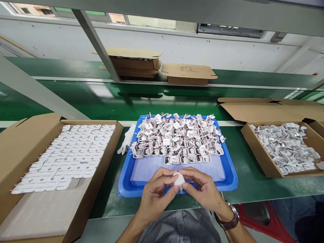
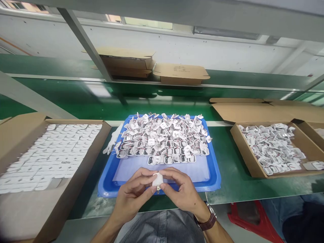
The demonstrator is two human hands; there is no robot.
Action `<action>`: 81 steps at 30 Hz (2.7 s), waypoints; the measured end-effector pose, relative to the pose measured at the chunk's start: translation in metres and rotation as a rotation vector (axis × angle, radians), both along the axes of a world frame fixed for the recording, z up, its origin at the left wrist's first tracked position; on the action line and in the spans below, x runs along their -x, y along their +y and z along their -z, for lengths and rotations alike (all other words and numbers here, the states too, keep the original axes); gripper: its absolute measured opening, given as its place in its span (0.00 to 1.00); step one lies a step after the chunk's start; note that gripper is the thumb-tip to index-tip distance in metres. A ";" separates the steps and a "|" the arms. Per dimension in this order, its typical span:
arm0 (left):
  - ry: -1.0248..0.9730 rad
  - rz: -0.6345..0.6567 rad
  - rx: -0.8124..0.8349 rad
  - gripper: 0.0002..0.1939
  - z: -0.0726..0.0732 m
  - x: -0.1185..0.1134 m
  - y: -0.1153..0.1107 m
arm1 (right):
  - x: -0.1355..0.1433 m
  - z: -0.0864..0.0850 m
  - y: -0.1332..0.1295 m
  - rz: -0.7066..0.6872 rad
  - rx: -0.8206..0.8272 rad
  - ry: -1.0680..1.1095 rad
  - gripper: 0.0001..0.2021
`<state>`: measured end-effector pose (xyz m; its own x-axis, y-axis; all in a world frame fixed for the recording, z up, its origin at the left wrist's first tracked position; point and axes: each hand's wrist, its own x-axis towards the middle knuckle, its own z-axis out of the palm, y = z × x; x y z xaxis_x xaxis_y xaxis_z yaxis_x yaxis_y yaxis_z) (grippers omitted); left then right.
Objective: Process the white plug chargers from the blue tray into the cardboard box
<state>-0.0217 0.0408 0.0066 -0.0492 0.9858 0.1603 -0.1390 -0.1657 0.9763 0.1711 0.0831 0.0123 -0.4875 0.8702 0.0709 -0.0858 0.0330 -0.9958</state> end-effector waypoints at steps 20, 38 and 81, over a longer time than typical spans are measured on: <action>-0.049 0.076 0.079 0.13 0.008 0.000 0.008 | -0.001 0.004 0.009 -0.074 0.204 0.130 0.19; -0.082 0.079 0.079 0.12 -0.001 -0.006 0.008 | -0.001 0.010 0.003 -0.019 0.162 0.060 0.18; -0.109 0.093 0.133 0.10 0.000 -0.001 0.012 | 0.001 0.005 -0.002 -0.007 0.051 0.047 0.20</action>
<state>-0.0209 0.0531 0.0061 0.0333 0.9991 0.0270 -0.2537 -0.0177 0.9671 0.1696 0.0810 0.0073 -0.4905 0.8700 0.0492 -0.1321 -0.0185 -0.9911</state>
